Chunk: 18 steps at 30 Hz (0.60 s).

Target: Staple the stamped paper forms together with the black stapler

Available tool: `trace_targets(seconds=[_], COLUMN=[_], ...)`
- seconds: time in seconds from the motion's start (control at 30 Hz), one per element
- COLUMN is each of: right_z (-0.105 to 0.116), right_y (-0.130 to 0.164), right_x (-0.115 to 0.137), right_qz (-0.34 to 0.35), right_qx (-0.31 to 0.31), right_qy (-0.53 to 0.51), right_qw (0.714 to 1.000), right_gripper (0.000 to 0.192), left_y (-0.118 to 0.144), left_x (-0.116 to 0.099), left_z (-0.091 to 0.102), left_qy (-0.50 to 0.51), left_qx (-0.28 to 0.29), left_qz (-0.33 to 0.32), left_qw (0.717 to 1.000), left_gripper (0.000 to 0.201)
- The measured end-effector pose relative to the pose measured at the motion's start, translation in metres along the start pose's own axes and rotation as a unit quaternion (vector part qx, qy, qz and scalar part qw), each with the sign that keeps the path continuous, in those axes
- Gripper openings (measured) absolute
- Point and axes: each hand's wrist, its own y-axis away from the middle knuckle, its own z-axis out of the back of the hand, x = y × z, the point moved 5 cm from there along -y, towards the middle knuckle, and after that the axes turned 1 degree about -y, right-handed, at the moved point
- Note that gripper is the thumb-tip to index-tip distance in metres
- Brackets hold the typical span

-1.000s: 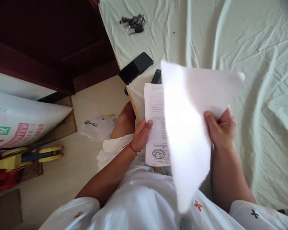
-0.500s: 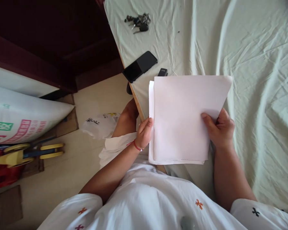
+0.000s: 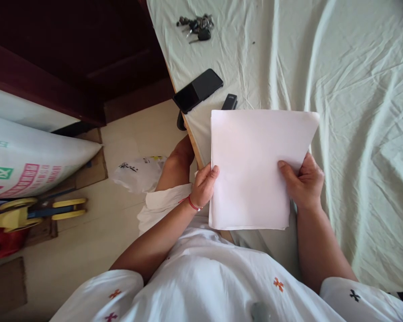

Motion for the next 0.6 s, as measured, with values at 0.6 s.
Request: trace_targets(seconds=[0.6], right_z=[-0.0022], right_y=[-0.0028], right_x=[-0.0041], right_qz=[0.01], right_qx=[0.013], right_qy=[0.047], right_qw=[0.999], right_gripper=[0.035], left_y=[0.0016], left_x=[-0.0019], left_z=[0.0054], left_qy=[-0.042], left_qx=[0.017], left_qz=[-0.001], left_qw=[0.999], left_gripper=[0.044])
